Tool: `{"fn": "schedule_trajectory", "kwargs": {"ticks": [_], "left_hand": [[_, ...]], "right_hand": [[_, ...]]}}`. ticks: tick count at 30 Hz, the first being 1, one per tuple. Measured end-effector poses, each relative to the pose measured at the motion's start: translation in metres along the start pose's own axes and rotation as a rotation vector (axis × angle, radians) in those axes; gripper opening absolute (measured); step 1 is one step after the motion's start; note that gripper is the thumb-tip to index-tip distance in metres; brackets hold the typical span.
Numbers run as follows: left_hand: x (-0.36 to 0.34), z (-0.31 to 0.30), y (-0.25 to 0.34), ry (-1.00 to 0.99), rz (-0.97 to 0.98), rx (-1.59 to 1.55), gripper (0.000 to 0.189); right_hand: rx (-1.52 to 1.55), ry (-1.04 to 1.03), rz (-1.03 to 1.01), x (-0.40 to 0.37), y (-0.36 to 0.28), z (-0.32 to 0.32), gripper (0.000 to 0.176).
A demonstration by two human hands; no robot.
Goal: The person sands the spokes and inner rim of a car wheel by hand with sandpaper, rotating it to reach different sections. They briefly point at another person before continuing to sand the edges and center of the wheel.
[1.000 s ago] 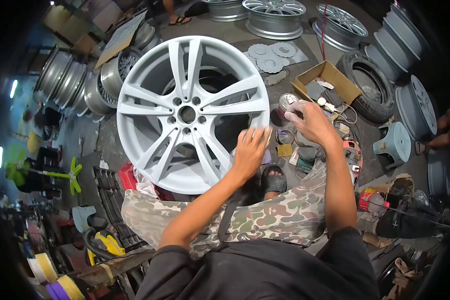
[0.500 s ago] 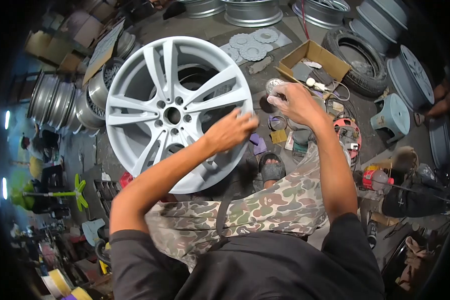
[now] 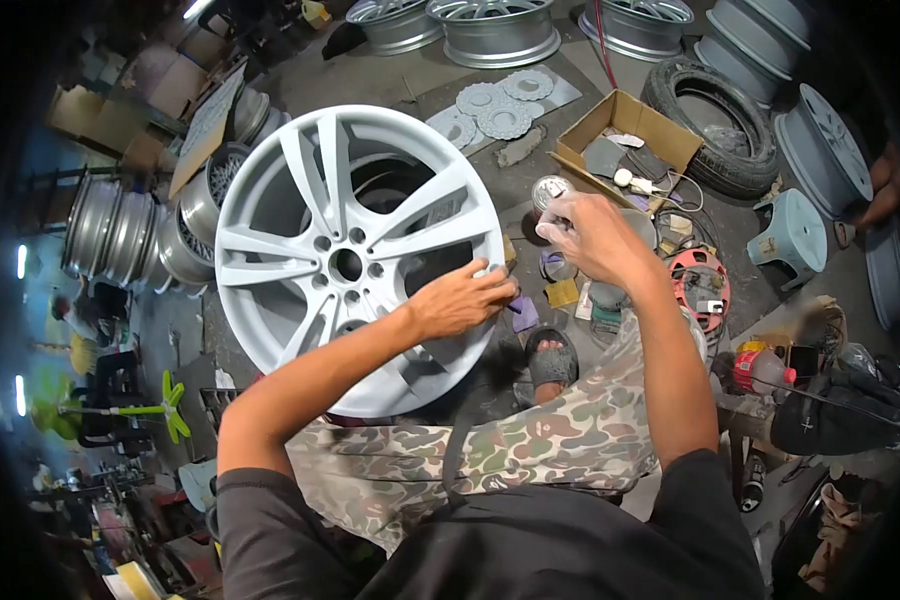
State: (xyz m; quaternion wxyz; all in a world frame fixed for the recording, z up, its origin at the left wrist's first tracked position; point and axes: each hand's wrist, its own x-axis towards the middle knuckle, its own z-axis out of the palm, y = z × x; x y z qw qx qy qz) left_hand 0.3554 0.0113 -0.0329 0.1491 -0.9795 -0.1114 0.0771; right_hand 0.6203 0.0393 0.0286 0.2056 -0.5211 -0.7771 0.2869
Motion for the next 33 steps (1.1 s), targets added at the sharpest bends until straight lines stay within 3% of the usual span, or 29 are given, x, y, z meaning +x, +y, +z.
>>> {"fn": "schedule_trajectory", "kwargs": {"ticks": [3, 4, 7, 10, 13, 16, 17, 19, 21, 23, 24, 26, 28, 31, 33], "left_hand": [[0.001, 0.008, -0.039, 0.149, -0.187, -0.015, 0.053], [0.007, 0.014, -0.066, 0.285, -0.332, -0.038, 0.054], [-0.02, 0.013, -0.154, 0.42, -0.808, 0.184, 0.05], [-0.066, 0.008, -0.205, 0.414, -1.215, 0.384, 0.041], [-0.049, -0.001, -0.191, 0.322, -1.183, 0.408, 0.038], [-0.013, 0.007, -0.133, 0.303, -0.592, 0.13, 0.046], [-0.004, -0.001, -0.12, 0.168, -0.412, 0.11, 0.045], [-0.004, -0.003, -0.131, 0.229, -0.41, 0.068, 0.035], [-0.025, -0.011, -0.176, 0.231, -0.639, 0.119, 0.023], [-0.071, -0.021, -0.231, -0.011, -0.957, 0.321, 0.019], [-0.113, -0.018, -0.254, 0.034, -1.04, 0.353, 0.024], [-0.186, -0.033, -0.264, -0.288, -1.368, 0.256, 0.037], [-0.268, -0.024, -0.248, -0.135, -1.627, 0.102, 0.053], [-0.391, 0.019, -0.207, -0.344, -1.928, -0.022, 0.058], [-0.43, 0.025, -0.147, -0.162, -2.08, -0.276, 0.06]], "right_hand": [[0.006, 0.029, -0.056, 0.003, 0.003, 0.004, 0.024], [0.006, -0.001, -0.036, 0.004, 0.001, 0.006, 0.022], [-0.002, -0.024, -0.074, 0.006, 0.008, 0.012, 0.021], [0.016, 0.018, -0.054, 0.003, 0.003, 0.005, 0.022], [0.017, 0.004, -0.042, 0.005, -0.004, 0.006, 0.023], [-0.018, -0.005, -0.084, 0.009, -0.003, 0.012, 0.023], [-0.034, -0.011, -0.099, 0.009, -0.002, 0.015, 0.023], [-0.027, -0.049, -0.087, 0.007, -0.006, 0.017, 0.023], [-0.012, -0.065, -0.029, 0.006, -0.011, 0.013, 0.022], [-0.016, -0.075, -0.05, 0.007, -0.007, 0.013, 0.022], [-0.035, -0.064, -0.051, 0.007, -0.004, 0.013, 0.022], [-0.031, -0.044, -0.067, 0.006, -0.002, 0.015, 0.021], [-0.017, -0.064, -0.119, 0.008, -0.002, 0.015, 0.021], [-0.01, -0.101, -0.142, 0.013, -0.009, 0.018, 0.02], [0.037, -0.129, -0.146, 0.013, -0.024, 0.019, 0.021]]}}
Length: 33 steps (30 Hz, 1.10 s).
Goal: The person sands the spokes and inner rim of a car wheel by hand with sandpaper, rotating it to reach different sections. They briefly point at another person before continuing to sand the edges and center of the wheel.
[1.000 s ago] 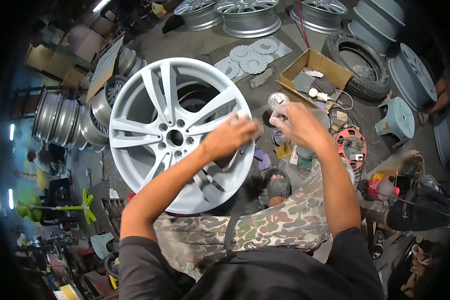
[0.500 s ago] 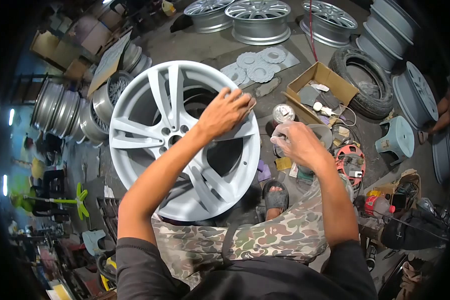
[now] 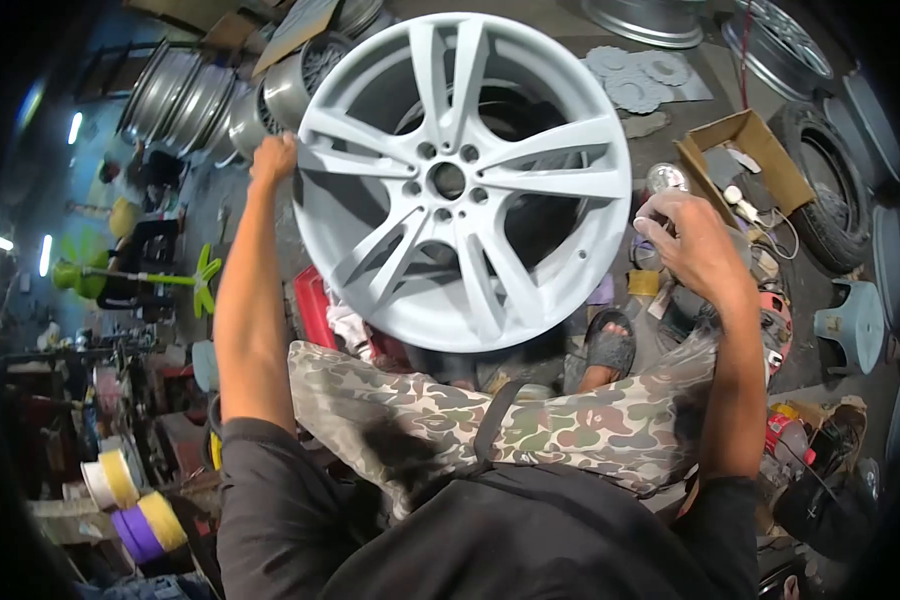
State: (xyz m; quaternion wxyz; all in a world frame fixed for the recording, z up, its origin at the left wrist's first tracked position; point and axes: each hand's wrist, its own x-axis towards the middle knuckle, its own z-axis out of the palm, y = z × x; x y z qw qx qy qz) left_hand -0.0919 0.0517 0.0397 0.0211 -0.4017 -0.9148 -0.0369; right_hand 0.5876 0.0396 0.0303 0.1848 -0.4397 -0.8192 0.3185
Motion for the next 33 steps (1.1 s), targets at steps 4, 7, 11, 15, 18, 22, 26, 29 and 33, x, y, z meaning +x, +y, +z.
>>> {"fn": "schedule_trajectory", "kwargs": {"ticks": [4, 7, 11, 15, 18, 22, 26, 29, 33], "left_hand": [[-0.106, 0.036, -0.071, -0.046, -0.077, -0.101, 0.057], [-0.179, 0.124, -0.137, -0.053, -0.002, -0.032, 0.051], [-0.351, 0.092, -0.058, -0.48, -0.239, -0.697, 0.039], [-0.431, 0.083, 0.026, -0.937, -0.47, -1.169, 0.045], [-0.426, 0.061, 0.087, -1.034, -0.087, -1.267, 0.048], [-0.394, 0.039, 0.132, -0.887, 0.16, -1.266, 0.05], [-0.383, 0.036, 0.144, -0.893, 0.236, -1.269, 0.05], [-0.383, 0.041, 0.158, -0.901, 0.258, -1.324, 0.048], [-0.383, 0.039, 0.179, -0.788, 0.304, -1.373, 0.043]], "right_hand": [[-0.087, -0.009, -0.1, 0.003, -0.012, 0.009, 0.024], [-0.074, -0.014, -0.152, 0.01, -0.032, 0.01, 0.025], [-0.081, -0.065, -0.191, 0.021, -0.044, 0.028, 0.026], [-0.091, -0.129, -0.169, 0.031, -0.053, 0.041, 0.026], [-0.054, -0.143, -0.172, 0.035, -0.047, 0.05, 0.027], [-0.108, -0.178, -0.151, 0.031, -0.031, 0.054, 0.023], [0.063, -0.225, -0.244, 0.017, -0.024, 0.053, 0.027], [0.223, -0.286, -0.202, 0.012, -0.031, 0.063, 0.037], [0.442, -0.41, -0.057, 0.008, -0.054, 0.069, 0.031]]}}
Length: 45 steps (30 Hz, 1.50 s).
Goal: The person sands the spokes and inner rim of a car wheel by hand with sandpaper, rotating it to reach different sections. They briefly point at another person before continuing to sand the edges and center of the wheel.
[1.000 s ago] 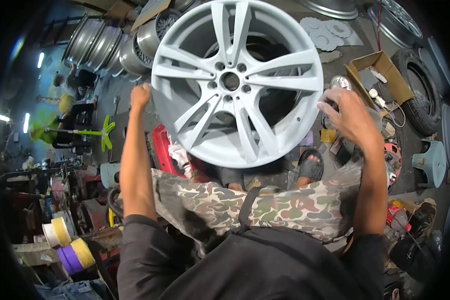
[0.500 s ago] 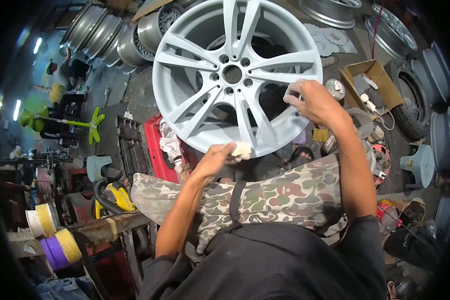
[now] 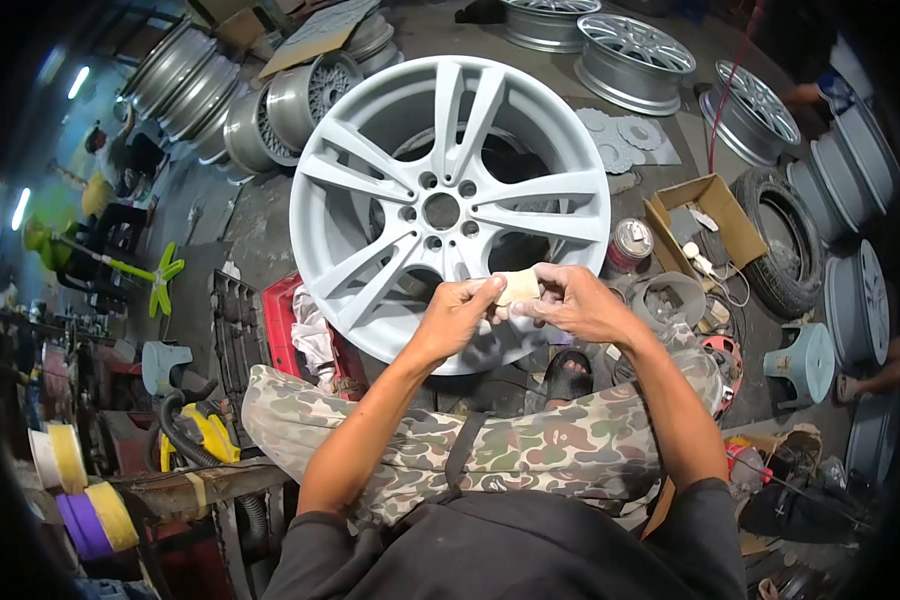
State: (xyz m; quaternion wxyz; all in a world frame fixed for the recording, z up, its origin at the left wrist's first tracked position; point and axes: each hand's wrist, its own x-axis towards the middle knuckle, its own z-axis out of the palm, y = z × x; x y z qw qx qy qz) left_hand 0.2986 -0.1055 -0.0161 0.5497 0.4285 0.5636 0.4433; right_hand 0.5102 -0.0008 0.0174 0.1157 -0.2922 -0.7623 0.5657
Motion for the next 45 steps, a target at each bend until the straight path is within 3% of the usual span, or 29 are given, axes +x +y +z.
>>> {"fn": "schedule_trajectory", "kwargs": {"ticks": [1, 9, 11, 13, 14, 15, 16, 17, 18, 19, 20, 22, 25, 27, 29, 30, 31, 33, 36, 37, 38, 39, 41, 44, 45], "left_hand": [[0.002, 0.0, 0.0, 0.011, 0.033, 0.025, 0.042], [-0.002, 0.005, 0.007, 0.075, 0.131, 0.302, 0.037], [-0.005, -0.004, 0.008, 0.036, 0.239, 0.564, 0.037], [-0.016, -0.022, 0.002, -0.012, 0.197, 0.936, 0.04], [-0.027, -0.033, -0.004, -0.017, 0.203, 1.04, 0.043], [-0.035, -0.044, -0.009, -0.115, 0.042, 1.139, 0.04], [-0.043, -0.055, -0.014, -0.221, -0.117, 1.233, 0.038], [-0.053, -0.065, -0.024, -0.221, -0.11, 1.22, 0.038], [-0.065, -0.073, -0.038, -0.26, -0.151, 1.468, 0.041], [-0.074, -0.076, -0.053, -0.296, -0.192, 1.716, 0.052], [-0.081, -0.076, -0.073, -0.291, -0.185, 1.702, 0.052], [-0.092, -0.069, -0.107, -0.222, -0.29, 1.953, 0.072], [-0.09, -0.038, -0.102, -0.316, -0.383, 1.975, 0.075], [-0.091, -0.031, -0.073, -0.393, -0.354, 1.874, 0.078], [-0.087, -0.031, -0.08, -0.483, -0.183, 1.648, 0.082], [-0.09, -0.037, -0.069, -0.497, -0.014, 1.567, 0.076], [-0.084, -0.042, -0.056, -0.49, -0.013, 1.555, 0.076], [-0.067, -0.057, -0.032, -0.741, -0.116, 0.986, 0.064], [-0.065, -0.078, -0.011, -0.544, 0.013, 0.841, 0.052], [-0.058, -0.089, -0.008, -0.507, 0.066, 0.855, 0.049], [-0.053, -0.104, -0.002, -0.414, 0.114, 0.91, 0.046], [-0.05, -0.121, 0.006, -0.321, 0.161, 0.965, 0.042], [-0.034, -0.159, 0.022, -0.207, 0.116, 0.989, 0.039], [-0.023, -0.217, 0.045, 0.125, 0.052, 1.097, 0.038], [-0.023, -0.233, 0.047, 0.283, 0.045, 1.134, 0.039]], "right_hand": [[0.135, 0.033, 0.026, 0.003, 0.003, 0.005, 0.029], [0.224, -0.038, 0.056, 0.007, 0.005, 0.011, 0.031], [0.205, 0.069, 0.115, 0.005, 0.0, 0.007, 0.031], [-0.096, 0.296, -0.007, 0.002, 0.016, 0.0, 0.027], [-0.435, 0.384, -0.106, -0.001, 0.034, -0.01, 0.028], [-0.773, 0.47, -0.21, -0.003, 0.055, -0.018, 0.03], [-0.785, 0.462, -0.207, -0.006, 0.067, -0.02, 0.03], [-0.9, 0.49, -0.203, -0.01, 0.076, -0.02, 0.03], [-1.016, 0.518, -0.201, -0.014, 0.083, -0.017, 0.031], [-1.031, 0.512, -0.199, -0.017, 0.086, -0.007, 0.031], [-1.06, 0.428, -0.189, -0.022, 0.086, 0.011, 0.027], [-1.079, 0.314, -0.206, -0.031, 0.091, 0.052, 0.024], [-1.026, 0.163, -0.173, -0.033, 0.071, 0.092, 0.034], [-1.062, 0.125, -0.193, -0.03, 0.063, 0.07, 0.034], [-1.294, 0.108, -0.086, -0.023, 0.061, 0.027, 0.029], [-1.375, 0.201, -0.101, -0.015, 0.059, 0.007, 0.026], [-1.454, 0.294, -0.122, -0.005, 0.055, -0.005, 0.023], [-1.536, 0.308, -0.16, 0.003, 0.05, 0.001, 0.017], [-1.61, 0.089, -0.022, -0.001, 0.08, 0.05, 0.015], [-1.51, 0.089, -0.038, -0.006, 0.088, 0.069, 0.015], [-1.378, 0.15, -0.209, -0.014, 0.081, 0.083, 0.016], [-1.211, 0.085, -0.168, -0.015, 0.074, 0.091, 0.022], [-1.049, -0.028, -0.023, -0.013, 0.038, 0.088, 0.026], [-0.804, 0.03, 0.09, -0.002, 0.004, 0.045, 0.029], [-0.88, 0.114, 0.103, 0.001, 0.004, 0.028, 0.03]]}}
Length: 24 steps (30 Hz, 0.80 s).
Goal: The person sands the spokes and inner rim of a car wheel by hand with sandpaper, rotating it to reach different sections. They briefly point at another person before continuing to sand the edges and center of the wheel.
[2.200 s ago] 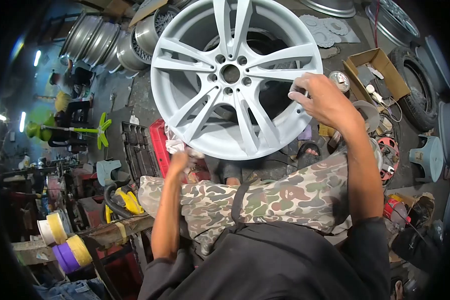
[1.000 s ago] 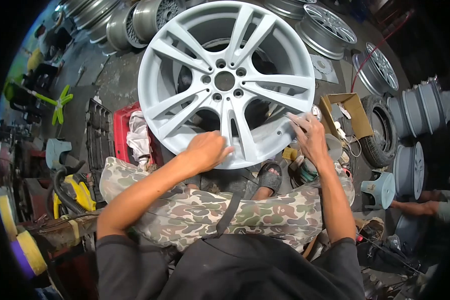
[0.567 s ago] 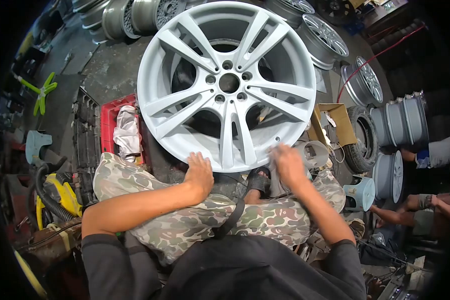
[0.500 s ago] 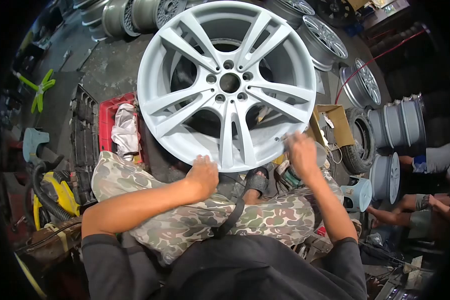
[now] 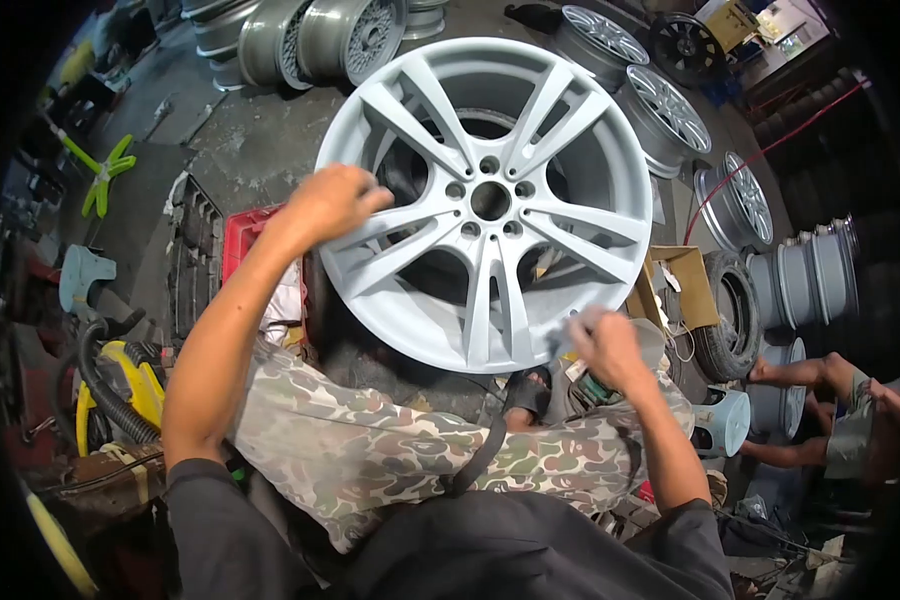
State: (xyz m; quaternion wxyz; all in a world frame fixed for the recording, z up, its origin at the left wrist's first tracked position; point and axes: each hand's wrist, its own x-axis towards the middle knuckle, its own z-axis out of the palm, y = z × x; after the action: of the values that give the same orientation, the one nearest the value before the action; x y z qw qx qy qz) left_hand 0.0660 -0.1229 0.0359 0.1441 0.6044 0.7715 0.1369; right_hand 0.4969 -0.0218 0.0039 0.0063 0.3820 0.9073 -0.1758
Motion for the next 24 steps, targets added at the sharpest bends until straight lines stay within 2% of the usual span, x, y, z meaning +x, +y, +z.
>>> {"fn": "schedule_trajectory", "kwargs": {"ticks": [1, 2, 3, 5, 6, 8, 9, 10, 12, 13, 14, 16, 17, 20, 21, 23, 24], "left_hand": [[0.003, -0.002, -0.018, 0.126, -0.084, 0.0, 0.04], [0.006, 0.001, -0.037, 0.25, -0.168, -0.001, 0.041], [0.004, 0.004, -0.053, 0.256, -0.166, 0.007, 0.041], [-0.006, 0.012, -0.08, 0.404, -0.314, 0.015, 0.049], [-0.011, 0.015, -0.088, 0.416, -0.311, 0.034, 0.049], [-0.024, 0.029, -0.105, 0.264, -0.399, 0.005, 0.054], [-0.027, 0.048, -0.131, 0.148, -0.346, -0.09, 0.058], [-0.029, 0.066, -0.152, 0.031, -0.292, -0.183, 0.063], [-0.043, 0.085, -0.136, -0.1, -0.308, -0.551, 0.068], [-0.048, 0.086, -0.122, -0.132, -0.461, -0.715, 0.069], [-0.055, 0.089, -0.107, -0.175, -0.617, -0.873, 0.07], [-0.063, 0.096, -0.074, -0.068, -0.638, -0.885, 0.071], [-0.064, 0.097, -0.067, -0.069, -0.648, -0.872, 0.074], [-0.064, 0.11, -0.06, 0.103, -0.661, -0.891, 0.076], [-0.06, 0.115, -0.066, 0.095, -0.655, -0.878, 0.076], [-0.054, 0.13, -0.073, 0.26, -0.647, -0.742, 0.077], [-0.056, 0.125, -0.062, 0.242, -0.642, -0.736, 0.077]], "right_hand": [[-0.036, 0.205, -0.054, 0.007, 0.012, -0.007, 0.03], [-0.045, 0.298, -0.068, 0.017, 0.025, -0.019, 0.029], [-0.031, 0.322, 0.0, 0.026, 0.026, -0.038, 0.03], [-0.017, 0.464, -0.038, 0.046, 0.033, -0.059, 0.025], [-0.036, 0.544, -0.052, 0.057, 0.037, -0.064, 0.024], [-0.036, 0.623, -0.12, 0.077, 0.043, -0.063, 0.023], [-0.054, 0.686, -0.179, 0.085, 0.047, -0.059, 0.024], [-0.039, 0.7, -0.179, 0.092, 0.049, -0.054, 0.024], [-0.021, 0.688, -0.197, 0.107, 0.049, -0.039, 0.024], [-0.095, 0.704, -0.261, 0.119, 0.058, -0.029, 0.023], [-0.07, 0.713, -0.235, 0.125, 0.06, -0.024, 0.023], [-0.047, 0.551, -0.187, 0.144, 0.061, -0.023, 0.024], [-0.006, 0.518, -0.148, 0.149, 0.06, -0.027, 0.03], [-0.059, 0.421, -0.108, 0.168, 0.074, -0.024, 0.038], [-0.093, 0.408, -0.108, 0.172, 0.076, -0.022, 0.042], [-0.089, 0.427, -0.106, 0.172, 0.077, -0.019, 0.043], [-0.094, 0.442, -0.116, 0.17, 0.077, -0.017, 0.044]]}}
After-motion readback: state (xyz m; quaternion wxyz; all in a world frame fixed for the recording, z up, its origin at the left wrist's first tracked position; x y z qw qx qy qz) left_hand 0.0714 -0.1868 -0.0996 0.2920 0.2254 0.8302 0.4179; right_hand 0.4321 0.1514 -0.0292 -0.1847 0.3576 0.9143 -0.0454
